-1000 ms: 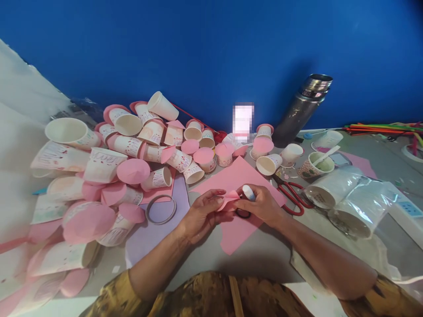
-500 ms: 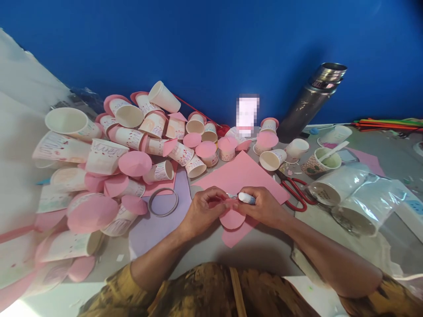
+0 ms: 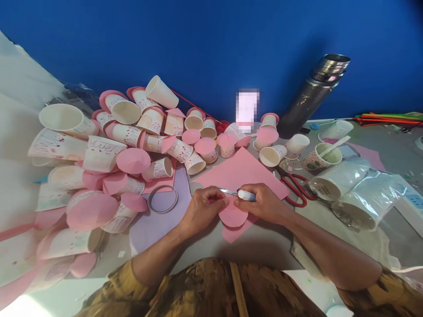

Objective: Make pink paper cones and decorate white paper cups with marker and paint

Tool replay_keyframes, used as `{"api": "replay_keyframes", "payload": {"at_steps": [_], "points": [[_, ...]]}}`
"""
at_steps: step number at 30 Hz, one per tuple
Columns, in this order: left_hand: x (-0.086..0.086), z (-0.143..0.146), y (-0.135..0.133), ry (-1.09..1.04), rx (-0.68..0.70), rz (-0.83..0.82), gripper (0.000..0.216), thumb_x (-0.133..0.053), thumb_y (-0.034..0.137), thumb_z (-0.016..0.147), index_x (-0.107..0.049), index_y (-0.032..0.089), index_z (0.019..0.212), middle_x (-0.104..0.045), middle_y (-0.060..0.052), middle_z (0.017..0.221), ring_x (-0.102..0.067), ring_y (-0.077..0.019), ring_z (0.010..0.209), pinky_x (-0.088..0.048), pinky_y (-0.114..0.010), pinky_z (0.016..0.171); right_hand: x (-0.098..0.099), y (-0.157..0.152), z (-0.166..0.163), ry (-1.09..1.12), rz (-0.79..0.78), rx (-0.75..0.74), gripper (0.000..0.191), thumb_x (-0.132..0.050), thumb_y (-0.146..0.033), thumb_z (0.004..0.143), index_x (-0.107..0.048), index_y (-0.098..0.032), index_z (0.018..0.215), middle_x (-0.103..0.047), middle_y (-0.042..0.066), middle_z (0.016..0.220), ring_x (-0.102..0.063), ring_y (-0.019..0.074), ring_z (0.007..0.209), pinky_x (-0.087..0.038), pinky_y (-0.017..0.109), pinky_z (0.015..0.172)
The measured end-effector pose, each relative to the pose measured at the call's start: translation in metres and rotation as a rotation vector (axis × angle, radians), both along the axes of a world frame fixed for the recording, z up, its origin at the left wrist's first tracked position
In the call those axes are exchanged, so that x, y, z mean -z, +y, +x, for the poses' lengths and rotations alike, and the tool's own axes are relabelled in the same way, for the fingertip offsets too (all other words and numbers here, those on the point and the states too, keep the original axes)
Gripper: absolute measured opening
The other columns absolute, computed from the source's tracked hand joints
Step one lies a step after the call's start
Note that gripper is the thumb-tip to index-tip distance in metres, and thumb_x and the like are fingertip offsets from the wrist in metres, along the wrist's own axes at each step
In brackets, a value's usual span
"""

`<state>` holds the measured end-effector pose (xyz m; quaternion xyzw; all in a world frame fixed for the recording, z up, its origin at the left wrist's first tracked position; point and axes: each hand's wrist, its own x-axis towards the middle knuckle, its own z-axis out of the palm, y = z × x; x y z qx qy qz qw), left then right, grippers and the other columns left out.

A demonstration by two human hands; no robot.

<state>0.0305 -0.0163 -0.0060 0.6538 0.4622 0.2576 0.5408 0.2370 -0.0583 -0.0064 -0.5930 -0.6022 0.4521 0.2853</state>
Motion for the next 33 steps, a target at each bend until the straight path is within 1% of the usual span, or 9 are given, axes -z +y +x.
{"api": "replay_keyframes", "payload": {"at_steps": [5, 10, 13, 16, 19, 22, 26, 30, 33], "points": [[0.003, 0.0, 0.001, -0.036, -0.049, -0.059, 0.024, -0.073, 0.037, 0.076, -0.067, 0.017, 0.064, -0.056, 0.002, 0.061, -0.046, -0.0122, 0.061, -0.036, -0.026, 0.058, 0.0, 0.003, 0.003, 0.033, -0.002, 0.004, 0.031, -0.065, -0.039, 0.079, -0.045, -0.022, 0.063, -0.041, -0.005, 0.061, -0.035, 0.0125, 0.061, -0.029, 0.027, 0.057], [0.0, 0.0, 0.001, -0.022, 0.021, -0.07, 0.019, -0.074, 0.034, 0.077, -0.077, 0.016, 0.083, -0.07, -0.002, 0.077, -0.058, -0.015, 0.07, -0.043, -0.026, 0.064, -0.002, 0.002, 0.0, -0.004, 0.002, -0.003, 0.032, -0.063, -0.039, 0.078, -0.042, -0.023, 0.061, -0.039, -0.005, 0.059, -0.035, 0.0125, 0.06, -0.028, 0.028, 0.056], [0.0, -0.001, 0.0, -0.009, 0.052, -0.065, 0.023, -0.073, 0.036, 0.077, -0.072, 0.016, 0.066, -0.061, 0.001, 0.062, -0.048, -0.0118, 0.06, -0.036, -0.024, 0.056, -0.002, 0.001, -0.001, 0.007, -0.001, 0.002, 0.031, -0.065, -0.039, 0.079, -0.045, -0.022, 0.061, -0.04, -0.005, 0.06, -0.035, 0.0124, 0.061, -0.029, 0.027, 0.056], [0.002, -0.002, 0.0, 0.001, 0.016, -0.052, 0.03, -0.073, 0.036, 0.077, -0.066, 0.016, 0.056, -0.049, 0.003, 0.053, -0.038, -0.0099, 0.055, -0.029, -0.025, 0.052, -0.002, 0.001, 0.001, 0.05, 0.001, 0.013, 0.027, -0.067, -0.041, 0.08, -0.058, -0.02, 0.067, -0.045, -0.005, 0.062, -0.038, 0.0126, 0.061, -0.032, 0.027, 0.057], [0.002, -0.002, 0.0, 0.012, -0.021, -0.052, 0.029, -0.072, 0.037, 0.077, -0.07, 0.016, 0.058, -0.051, 0.003, 0.054, -0.04, -0.0105, 0.057, -0.031, -0.025, 0.054, -0.005, 0.003, 0.006, 0.104, -0.01, 0.051, 0.027, -0.068, -0.045, 0.082, -0.068, -0.018, 0.077, -0.055, -0.003, 0.065, -0.047, 0.0145, 0.064, -0.039, 0.027, 0.061], [-0.001, -0.001, -0.001, 0.014, -0.072, -0.018, 0.027, -0.072, 0.036, 0.076, -0.07, 0.016, 0.059, -0.055, 0.002, 0.056, -0.043, -0.0111, 0.058, -0.033, -0.025, 0.055, -0.008, 0.005, 0.009, 0.154, -0.021, 0.09, 0.03, -0.068, -0.048, 0.082, -0.07, -0.018, 0.08, -0.062, 0.0, 0.069, -0.054, 0.0167, 0.068, -0.043, 0.028, 0.065], [-0.002, 0.002, -0.003, 0.037, -0.102, 0.041, 0.025, -0.07, 0.035, 0.078, -0.071, 0.016, 0.062, -0.061, 0.001, 0.06, -0.048, -0.012, 0.06, -0.037, -0.025, 0.057, -0.004, 0.004, 0.007, 0.113, -0.016, 0.032, 0.032, -0.069, -0.048, 0.08, -0.057, -0.02, 0.067, -0.05, -0.004, 0.062, -0.043, 0.0132, 0.063, -0.035, 0.026, 0.059], [0.0, 0.003, -0.006, 0.025, 0.017, -0.009, 0.02, -0.07, 0.032, 0.079, -0.08, 0.016, 0.085, -0.072, -0.002, 0.078, -0.057, -0.0141, 0.069, -0.041, -0.024, 0.062, 0.002, 0.001, 0.001, -0.006, 0.046, 0.012, 0.034, -0.063, -0.04, 0.08, -0.041, -0.022, 0.061, -0.038, -0.006, 0.059, -0.033, 0.0111, 0.06, -0.028, 0.026, 0.055], [0.002, 0.003, -0.008, 0.051, 0.086, -0.045, 0.023, -0.071, 0.036, 0.08, -0.075, 0.015, 0.073, -0.06, 0.002, 0.064, -0.046, -0.0108, 0.06, -0.033, -0.023, 0.055, 0.002, -0.002, -0.002, -0.047, 0.058, -0.012, 0.031, -0.06, -0.038, 0.079, -0.041, -0.022, 0.061, -0.04, -0.006, 0.059, -0.035, 0.0115, 0.06, -0.028, 0.026, 0.055]]}}
